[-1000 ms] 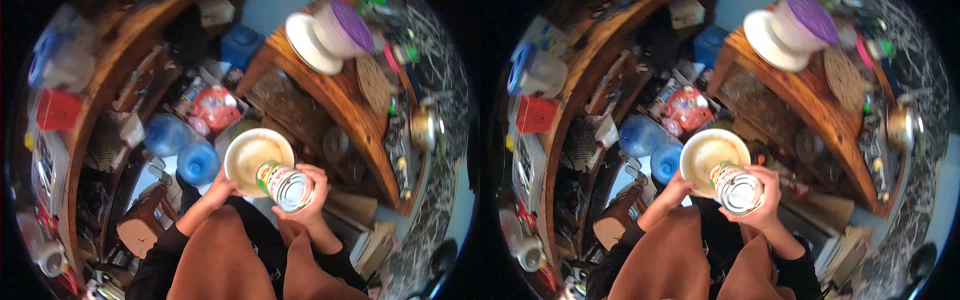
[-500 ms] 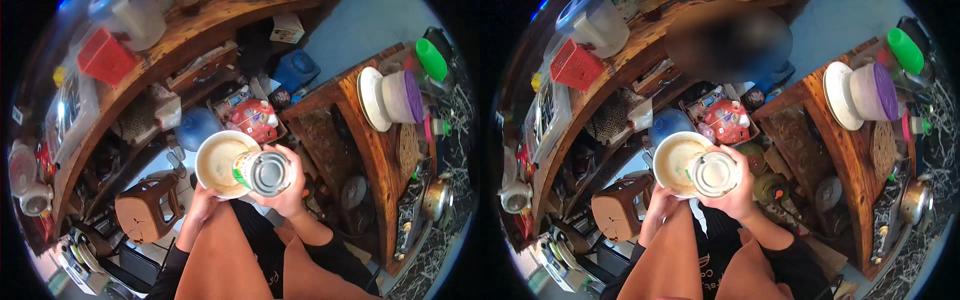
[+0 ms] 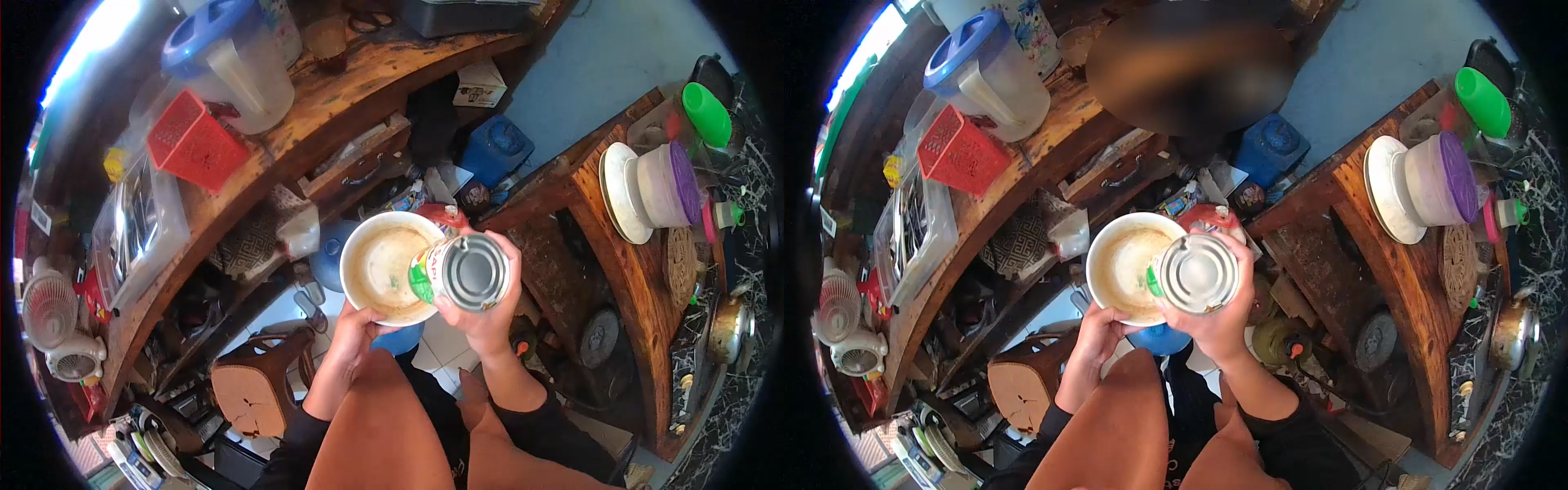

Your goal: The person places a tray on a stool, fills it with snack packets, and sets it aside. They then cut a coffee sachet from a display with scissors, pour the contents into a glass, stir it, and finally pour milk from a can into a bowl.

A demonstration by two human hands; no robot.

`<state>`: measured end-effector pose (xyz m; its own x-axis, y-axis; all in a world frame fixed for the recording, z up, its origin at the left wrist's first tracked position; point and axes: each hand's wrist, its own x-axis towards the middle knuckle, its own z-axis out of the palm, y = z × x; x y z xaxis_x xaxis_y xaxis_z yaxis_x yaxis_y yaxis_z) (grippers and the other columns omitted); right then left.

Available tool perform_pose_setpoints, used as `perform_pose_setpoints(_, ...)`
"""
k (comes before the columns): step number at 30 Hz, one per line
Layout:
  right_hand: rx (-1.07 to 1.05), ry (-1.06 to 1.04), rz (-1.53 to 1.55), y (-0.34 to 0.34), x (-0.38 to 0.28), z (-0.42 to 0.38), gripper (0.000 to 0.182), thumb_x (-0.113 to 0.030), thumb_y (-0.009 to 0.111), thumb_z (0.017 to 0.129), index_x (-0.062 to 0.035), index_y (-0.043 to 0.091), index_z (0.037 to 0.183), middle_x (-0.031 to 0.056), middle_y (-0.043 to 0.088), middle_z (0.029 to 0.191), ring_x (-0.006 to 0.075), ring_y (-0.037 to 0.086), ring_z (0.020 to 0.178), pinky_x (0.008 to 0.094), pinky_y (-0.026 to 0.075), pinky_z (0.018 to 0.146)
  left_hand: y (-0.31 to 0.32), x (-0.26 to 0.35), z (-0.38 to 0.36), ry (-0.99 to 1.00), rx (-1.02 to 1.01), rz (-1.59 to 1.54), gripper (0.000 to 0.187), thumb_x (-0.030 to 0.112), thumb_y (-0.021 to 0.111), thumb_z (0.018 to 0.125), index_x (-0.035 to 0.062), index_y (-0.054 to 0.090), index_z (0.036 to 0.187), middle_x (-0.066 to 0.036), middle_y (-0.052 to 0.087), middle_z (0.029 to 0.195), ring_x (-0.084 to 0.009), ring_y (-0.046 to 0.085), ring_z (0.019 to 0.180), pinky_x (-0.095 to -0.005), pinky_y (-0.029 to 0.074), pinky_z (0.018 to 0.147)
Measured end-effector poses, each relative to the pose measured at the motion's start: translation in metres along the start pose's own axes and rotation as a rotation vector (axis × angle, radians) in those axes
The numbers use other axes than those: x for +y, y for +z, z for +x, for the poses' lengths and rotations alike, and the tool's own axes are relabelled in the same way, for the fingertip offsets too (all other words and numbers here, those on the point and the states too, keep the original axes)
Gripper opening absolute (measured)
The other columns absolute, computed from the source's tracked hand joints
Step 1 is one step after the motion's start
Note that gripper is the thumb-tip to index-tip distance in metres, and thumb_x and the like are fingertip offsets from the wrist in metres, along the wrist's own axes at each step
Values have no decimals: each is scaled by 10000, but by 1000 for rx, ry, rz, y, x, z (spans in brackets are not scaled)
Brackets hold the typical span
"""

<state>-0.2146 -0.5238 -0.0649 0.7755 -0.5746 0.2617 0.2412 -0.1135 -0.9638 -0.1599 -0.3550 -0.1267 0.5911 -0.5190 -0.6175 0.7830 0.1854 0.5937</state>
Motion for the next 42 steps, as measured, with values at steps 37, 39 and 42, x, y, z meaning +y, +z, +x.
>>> perform_pose_setpoints(37, -65, -168, 178, 17, 44, 286, 792, -63, 819, 544, 43, 393, 1203, 130, 548, 1086, 169, 542, 1005, 302, 445, 876, 146, 185, 207, 386, 46, -60, 341, 34, 372, 905, -61, 335, 1231, -194, 480, 1160, -278, 550, 1010, -333, 548, 797)
perform_pose_setpoints(39, -73, -177, 179, 18, 48, 289, 795, -65, 820, 543, 43, 393, 1204, 133, 545, 1092, 171, 539, 1010, 303, 443, 879, 150, 179, 213, 424, 105, -108, 338, 55, 385, 911, -39, 347, 1234, -174, 482, 1166, -273, 532, 1036, -335, 538, 806)
perform_pose_setpoints(42, -82, -190, 184, 20, 55, 292, 781, -89, 802, 576, 33, 392, 1229, 114, 539, 1122, 165, 528, 1035, 303, 417, 915, 155, 177, 213, 462, 161, -216, 353, 95, 430, 914, 3, 358, 1247, -139, 469, 1200, -275, 495, 1091, -343, 521, 816)
